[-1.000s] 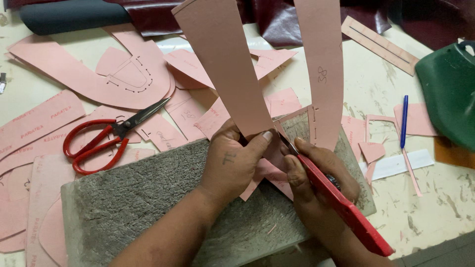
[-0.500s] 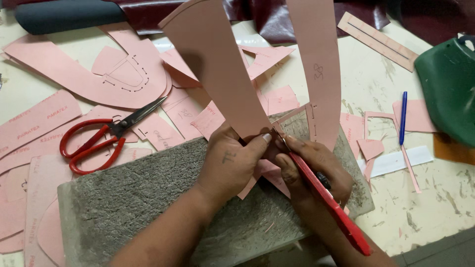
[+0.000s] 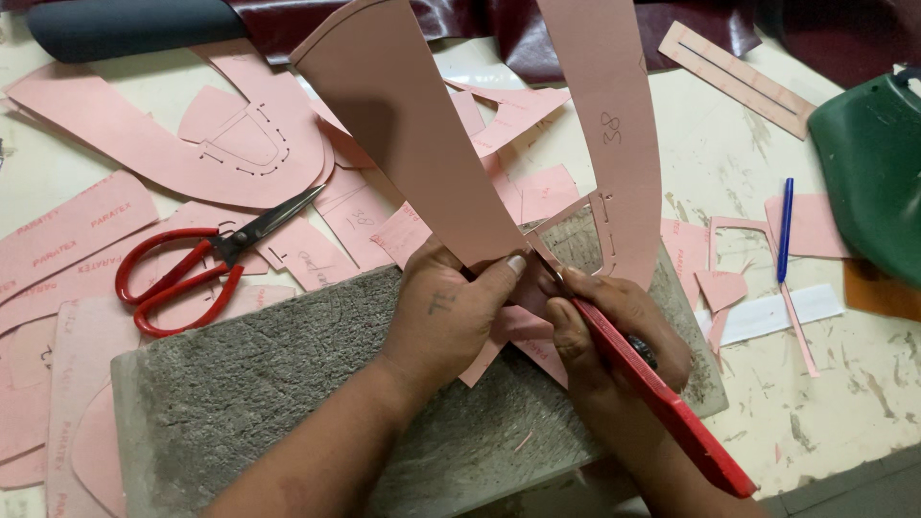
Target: The person cuts pink paper shoe pattern pieces with a red utility knife on a cutting board, trimming along marked lines and cutting out interior sections. They reposition and turn the pattern pieces as they work, with scissors and other pattern templates on the worktable.
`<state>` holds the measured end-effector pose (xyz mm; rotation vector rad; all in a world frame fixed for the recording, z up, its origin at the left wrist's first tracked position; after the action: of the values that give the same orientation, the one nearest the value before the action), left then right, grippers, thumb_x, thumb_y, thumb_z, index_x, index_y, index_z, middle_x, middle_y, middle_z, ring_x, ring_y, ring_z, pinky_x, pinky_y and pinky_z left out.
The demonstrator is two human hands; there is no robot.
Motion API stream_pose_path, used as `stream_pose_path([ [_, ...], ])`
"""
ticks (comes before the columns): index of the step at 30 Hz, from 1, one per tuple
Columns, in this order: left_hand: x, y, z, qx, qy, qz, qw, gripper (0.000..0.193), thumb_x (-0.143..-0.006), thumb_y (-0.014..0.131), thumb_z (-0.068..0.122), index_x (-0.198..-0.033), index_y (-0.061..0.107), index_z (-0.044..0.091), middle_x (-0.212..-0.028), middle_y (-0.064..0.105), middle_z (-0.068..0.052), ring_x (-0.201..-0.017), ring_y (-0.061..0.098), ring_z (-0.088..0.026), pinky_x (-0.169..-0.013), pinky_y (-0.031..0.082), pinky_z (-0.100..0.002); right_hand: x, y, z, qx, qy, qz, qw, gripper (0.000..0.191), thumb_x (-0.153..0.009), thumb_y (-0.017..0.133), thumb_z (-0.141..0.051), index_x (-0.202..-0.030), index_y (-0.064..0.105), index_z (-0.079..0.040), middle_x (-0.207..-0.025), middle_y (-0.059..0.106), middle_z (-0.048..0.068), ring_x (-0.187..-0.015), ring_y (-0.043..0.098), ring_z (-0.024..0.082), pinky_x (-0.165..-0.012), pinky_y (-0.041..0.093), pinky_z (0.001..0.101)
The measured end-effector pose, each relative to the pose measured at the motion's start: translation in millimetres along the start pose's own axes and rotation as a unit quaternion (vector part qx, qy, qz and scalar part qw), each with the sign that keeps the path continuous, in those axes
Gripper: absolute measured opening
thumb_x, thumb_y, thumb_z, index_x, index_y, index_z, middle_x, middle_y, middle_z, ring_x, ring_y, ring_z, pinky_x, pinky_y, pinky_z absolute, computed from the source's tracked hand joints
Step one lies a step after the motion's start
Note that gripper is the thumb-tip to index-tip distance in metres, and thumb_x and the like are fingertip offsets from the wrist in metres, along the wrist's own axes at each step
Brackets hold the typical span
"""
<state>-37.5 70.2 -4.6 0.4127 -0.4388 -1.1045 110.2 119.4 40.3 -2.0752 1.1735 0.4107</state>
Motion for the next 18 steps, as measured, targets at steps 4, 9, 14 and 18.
stream_pose_path([
  [4, -0.6, -0.5, -1.2, -0.016, -0.010, -0.003, 1.000, 0.020, -0.101, 0.055, 0.007, -0.109, 0.065, -0.008, -0.095, 0.073, -0.017, -0.077, 0.076, -0.023, -0.064, 0.068, -0.032, 0.3, 0.5, -2.5, -0.003, -0.011, 0.001, 1.000, 0.025, -0.100, 0.071, -0.005, -0.124, 0.068, 0.001, -0.114, 0.074, 0.015, -0.104, 0.073, 0.021, -0.091, 0.060, 0.0314],
  [9, -1.1, 4.4, 1.3, 0.013, 0.007, -0.035, 0.999, 0.020, -0.102, 0.055, 0.007, -0.109, 0.065, -0.009, -0.098, 0.073, -0.018, -0.084, 0.077, -0.023, -0.069, 0.070, -0.034, -1.0, 0.8, -0.1, 0.004, 0.000, -0.005, 1.000, 0.026, -0.099, 0.071, -0.006, -0.124, 0.068, 0.001, -0.110, 0.074, 0.014, -0.100, 0.074, 0.019, -0.087, 0.060, 0.0302],
  [14, -0.8, 1.9, -0.1, -0.011, -0.007, -0.033, 0.999, 0.021, -0.101, 0.055, 0.007, -0.110, 0.066, -0.009, -0.098, 0.073, -0.018, -0.083, 0.076, -0.024, -0.067, 0.068, -0.034, -1.6, 1.3, -0.6, -0.008, -0.003, -0.009, 1.000, 0.026, -0.101, 0.071, -0.008, -0.125, 0.067, 0.000, -0.112, 0.073, 0.014, -0.102, 0.073, 0.019, -0.088, 0.061, 0.0306],
  [18, -1.4, 3.8, 1.3, 0.001, 0.002, -0.042, 0.999, 0.021, -0.102, 0.055, 0.007, -0.111, 0.066, -0.008, -0.097, 0.072, -0.016, -0.083, 0.075, -0.022, -0.069, 0.068, -0.033, -3.3, 1.2, -3.4, 0.005, -0.017, -0.014, 1.000, 0.026, -0.101, 0.071, -0.009, -0.126, 0.067, -0.001, -0.113, 0.074, 0.014, -0.105, 0.073, 0.020, -0.091, 0.060, 0.0318],
])
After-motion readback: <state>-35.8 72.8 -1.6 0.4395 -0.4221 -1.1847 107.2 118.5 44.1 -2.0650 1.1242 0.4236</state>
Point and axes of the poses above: each hand's wrist, its own x-axis away from the middle knuckle, its own y-axis out of the palm, z = x × y, the point moved 8 cm from there along -x, towards the middle knuckle
